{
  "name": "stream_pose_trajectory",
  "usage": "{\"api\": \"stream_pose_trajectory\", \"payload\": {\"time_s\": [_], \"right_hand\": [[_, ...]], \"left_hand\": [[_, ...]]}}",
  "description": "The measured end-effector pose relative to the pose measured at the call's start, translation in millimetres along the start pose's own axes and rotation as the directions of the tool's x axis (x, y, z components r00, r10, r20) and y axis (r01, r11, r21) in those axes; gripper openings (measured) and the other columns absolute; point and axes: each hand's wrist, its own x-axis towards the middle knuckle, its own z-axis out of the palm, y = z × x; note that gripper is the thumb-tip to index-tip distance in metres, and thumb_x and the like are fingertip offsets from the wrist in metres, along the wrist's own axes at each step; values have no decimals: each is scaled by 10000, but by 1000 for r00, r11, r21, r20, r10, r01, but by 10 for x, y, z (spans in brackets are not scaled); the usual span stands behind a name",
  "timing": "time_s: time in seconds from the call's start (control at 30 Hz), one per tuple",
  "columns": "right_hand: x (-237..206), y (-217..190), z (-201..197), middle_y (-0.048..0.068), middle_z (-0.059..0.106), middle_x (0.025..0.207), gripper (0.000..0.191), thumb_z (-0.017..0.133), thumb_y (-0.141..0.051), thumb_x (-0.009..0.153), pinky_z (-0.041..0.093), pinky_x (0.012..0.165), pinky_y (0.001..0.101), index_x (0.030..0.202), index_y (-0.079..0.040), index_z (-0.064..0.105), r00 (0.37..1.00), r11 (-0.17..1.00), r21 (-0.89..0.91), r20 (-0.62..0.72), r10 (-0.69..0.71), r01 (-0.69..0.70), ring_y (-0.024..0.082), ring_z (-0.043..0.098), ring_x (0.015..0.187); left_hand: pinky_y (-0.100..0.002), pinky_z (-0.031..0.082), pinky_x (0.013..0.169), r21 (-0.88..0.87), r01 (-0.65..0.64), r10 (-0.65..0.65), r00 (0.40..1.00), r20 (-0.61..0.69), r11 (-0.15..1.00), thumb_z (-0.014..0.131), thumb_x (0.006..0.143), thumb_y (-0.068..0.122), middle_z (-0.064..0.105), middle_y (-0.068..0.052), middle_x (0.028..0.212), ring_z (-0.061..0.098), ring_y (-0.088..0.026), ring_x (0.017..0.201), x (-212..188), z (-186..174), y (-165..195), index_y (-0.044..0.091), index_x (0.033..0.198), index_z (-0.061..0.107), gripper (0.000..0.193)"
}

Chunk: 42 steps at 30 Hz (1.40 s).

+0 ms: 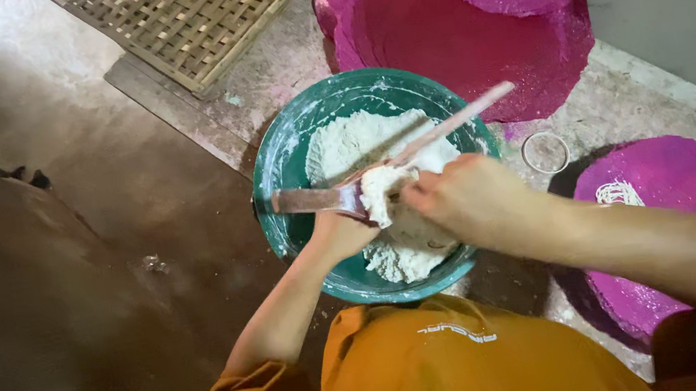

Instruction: The person fills a hand-held extruder press with white dough from a green basin, squeezes the press to extrude noodle-like strands into circular nests on a pink tray, and places each finished nest on the tray, repeating the cycle until the tray is filled with nests.

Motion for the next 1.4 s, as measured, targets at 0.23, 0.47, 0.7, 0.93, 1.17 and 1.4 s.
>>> {"api": "stream_pose_trajectory", "payload": {"time_s": [0.23, 0.47, 0.7, 0.93, 1.17, 1.4], "right_hand": [[-400, 200, -411, 9, 626, 744, 213, 683, -215, 780, 532, 444, 353, 987, -170, 655, 971, 968, -155, 106, 215, -198, 210, 685, 575], [-51, -145, 400, 54, 666, 752, 325, 653, -202, 769, 531, 539, 331, 1064, -66, 669, 994, 994, -79, -89, 66, -73, 210, 683, 561], [-439, 163, 178, 115, 719, 813, 210, 650, -145, 935, 522, 545, 460, 1143, -124, 662, 832, 790, 451, -164, 531, -415, 346, 697, 668], [-28, -361, 1256, 229, 688, 1150, 474, 518, -67, 1160, 538, 896, 427, 1606, -213, 449, 664, 675, 714, -598, 450, 186, 363, 705, 1047], [-311, 62, 1419, -58, 652, 932, 545, 482, -84, 1026, 456, 505, 252, 1545, -248, 506, 834, 1, 977, 182, 521, -214, 85, 438, 484], [-31, -48, 1801, 5, 491, 713, 503, 533, -138, 1061, 405, 553, 247, 1556, -227, 507, 837, -13, 987, 144, 529, -162, 67, 409, 605]], "left_hand": [[-329, 550, 975, 507, -54, 159, 973, -167, 861, 766, 831, 335, 675, -89, 1324, 678, -268, 1156, -28, -360, 59, 192, 1472, 556, 690], [-400, 519, 999, 557, -99, 233, 957, -174, 824, 750, 813, 395, 626, -101, 1456, 622, -338, 1247, 58, -189, -28, 172, 1429, 550, 685], [-394, 539, 1106, 334, 59, 99, 894, -436, 941, 741, 873, 360, 656, -96, 1394, 676, -270, 1272, 71, -402, -85, 135, 1386, 610, 576], [-477, 451, 1151, 606, -18, 301, 879, -370, 796, 663, 928, 335, 454, -146, 1616, 588, -322, 1324, 261, -377, -139, 9, 1491, 554, 660], [-552, 444, 1095, 655, 179, 119, 916, -383, 734, 696, 898, 433, 337, -163, 1645, 469, -494, 1362, 337, -459, 51, 241, 1285, 683, 432], [-553, 444, 1021, 497, 196, 28, 913, -408, 845, 811, 772, 306, 279, -290, 1597, 456, -538, 1301, 389, -347, 50, 48, 1502, 414, 871]]}}
